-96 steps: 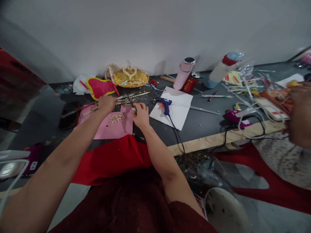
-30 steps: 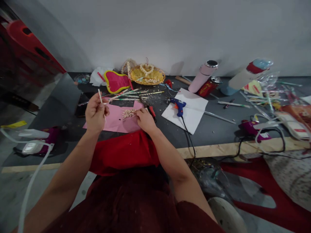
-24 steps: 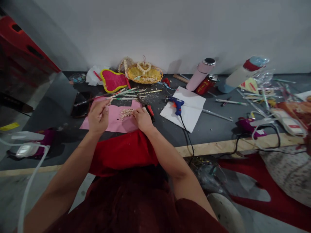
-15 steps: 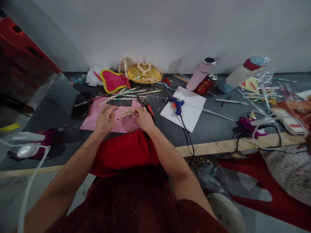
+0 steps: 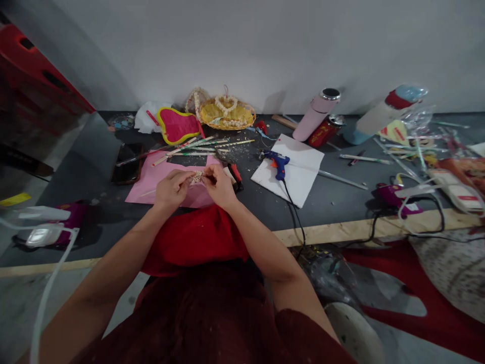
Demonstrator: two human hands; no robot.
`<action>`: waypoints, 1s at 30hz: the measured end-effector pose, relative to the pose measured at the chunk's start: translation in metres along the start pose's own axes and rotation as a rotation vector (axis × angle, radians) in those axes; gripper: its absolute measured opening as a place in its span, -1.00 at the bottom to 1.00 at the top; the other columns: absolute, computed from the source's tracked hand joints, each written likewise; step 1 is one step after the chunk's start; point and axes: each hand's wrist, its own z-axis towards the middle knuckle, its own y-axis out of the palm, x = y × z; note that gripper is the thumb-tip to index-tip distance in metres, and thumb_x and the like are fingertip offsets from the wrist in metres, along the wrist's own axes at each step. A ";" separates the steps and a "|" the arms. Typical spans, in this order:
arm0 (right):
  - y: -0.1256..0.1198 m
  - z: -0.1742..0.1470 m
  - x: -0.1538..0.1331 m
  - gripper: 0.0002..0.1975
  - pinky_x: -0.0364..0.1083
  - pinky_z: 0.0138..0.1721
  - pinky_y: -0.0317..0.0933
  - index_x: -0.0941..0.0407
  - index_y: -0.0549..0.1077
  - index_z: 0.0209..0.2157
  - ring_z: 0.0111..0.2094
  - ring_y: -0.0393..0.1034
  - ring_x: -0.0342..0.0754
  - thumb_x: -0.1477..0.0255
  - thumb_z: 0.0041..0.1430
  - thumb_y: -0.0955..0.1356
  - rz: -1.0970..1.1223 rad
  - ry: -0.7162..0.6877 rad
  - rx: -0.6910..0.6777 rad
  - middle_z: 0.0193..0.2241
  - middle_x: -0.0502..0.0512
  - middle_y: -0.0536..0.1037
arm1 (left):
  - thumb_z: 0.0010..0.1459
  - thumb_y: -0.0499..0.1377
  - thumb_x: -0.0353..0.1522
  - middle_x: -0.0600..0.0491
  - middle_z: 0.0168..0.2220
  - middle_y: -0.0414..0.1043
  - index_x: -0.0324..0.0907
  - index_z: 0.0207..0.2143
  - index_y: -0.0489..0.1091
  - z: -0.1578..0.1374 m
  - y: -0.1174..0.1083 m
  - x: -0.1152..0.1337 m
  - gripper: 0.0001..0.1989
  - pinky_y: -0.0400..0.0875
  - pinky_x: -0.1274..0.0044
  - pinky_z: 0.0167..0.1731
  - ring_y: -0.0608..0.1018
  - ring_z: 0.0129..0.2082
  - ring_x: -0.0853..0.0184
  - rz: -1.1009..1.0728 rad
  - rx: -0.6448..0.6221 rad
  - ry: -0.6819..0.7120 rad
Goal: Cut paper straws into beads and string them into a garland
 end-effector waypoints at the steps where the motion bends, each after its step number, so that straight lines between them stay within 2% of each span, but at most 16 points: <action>1: 0.001 -0.001 -0.002 -0.84 -0.11 -0.30 0.28 0.06 0.24 -0.26 -0.35 0.35 -0.14 0.37 0.13 0.32 0.021 0.002 0.002 -0.36 0.00 0.41 | 0.14 0.13 -0.38 0.02 -0.17 0.52 -0.01 -0.11 0.50 0.000 0.001 0.001 -0.72 0.37 0.46 -0.12 0.51 -0.16 0.25 -0.014 0.004 0.003; 6: 0.003 -0.002 -0.012 -0.83 -0.11 -0.32 0.27 0.06 0.24 -0.26 -0.36 0.34 -0.15 0.35 0.16 0.32 0.031 -0.038 0.024 -0.36 0.00 0.40 | 0.16 0.12 -0.35 0.01 -0.17 0.55 -0.03 -0.14 0.51 0.000 0.001 0.008 -0.75 0.38 0.45 -0.13 0.52 -0.15 0.24 -0.028 0.012 0.020; 10: 0.003 -0.004 -0.011 -0.84 -0.10 -0.27 0.28 0.06 0.26 -0.26 -0.32 0.34 -0.13 0.33 0.17 0.33 -0.022 -0.055 0.035 -0.35 0.01 0.41 | 0.10 0.21 -0.32 0.03 -0.20 0.57 -0.02 -0.22 0.54 0.001 0.001 0.010 -0.82 0.39 0.45 -0.14 0.54 -0.16 0.24 -0.103 0.040 -0.007; 16: 0.002 -0.005 -0.012 -0.80 -0.12 -0.33 0.27 0.06 0.29 -0.25 -0.36 0.35 -0.14 0.25 0.19 0.32 0.020 -0.042 -0.002 -0.35 0.01 0.44 | 0.02 0.29 -0.33 0.07 -0.29 0.59 0.01 -0.30 0.57 0.000 0.000 0.009 -0.86 0.40 0.47 -0.17 0.55 -0.25 0.28 -0.226 0.090 -0.036; 22: -0.001 -0.006 -0.018 -0.76 -0.12 -0.37 0.24 0.08 0.41 -0.32 -0.41 0.32 -0.14 0.19 0.22 0.29 -0.081 -0.074 -0.081 -0.41 0.02 0.47 | 0.05 0.27 -0.36 0.07 -0.27 0.59 0.02 -0.27 0.57 -0.001 -0.002 0.013 -0.83 0.41 0.46 -0.16 0.56 -0.25 0.29 -0.191 0.123 0.003; 27: -0.002 -0.006 -0.020 -0.77 -0.12 -0.36 0.25 0.08 0.42 -0.28 -0.42 0.33 -0.14 0.23 0.26 0.25 -0.054 -0.115 -0.112 -0.40 0.03 0.48 | 0.08 0.24 -0.38 0.07 -0.28 0.59 0.02 -0.25 0.57 -0.002 -0.002 0.011 -0.82 0.41 0.47 -0.19 0.56 -0.26 0.30 -0.104 0.130 0.072; 30: -0.002 -0.006 -0.021 -0.78 -0.13 -0.35 0.25 0.07 0.42 -0.29 -0.42 0.34 -0.14 0.24 0.27 0.25 -0.056 -0.125 -0.108 -0.42 0.02 0.48 | 0.08 0.24 -0.38 0.08 -0.28 0.59 0.03 -0.25 0.56 -0.002 -0.002 0.010 -0.82 0.41 0.44 -0.16 0.56 -0.25 0.28 -0.094 0.116 0.069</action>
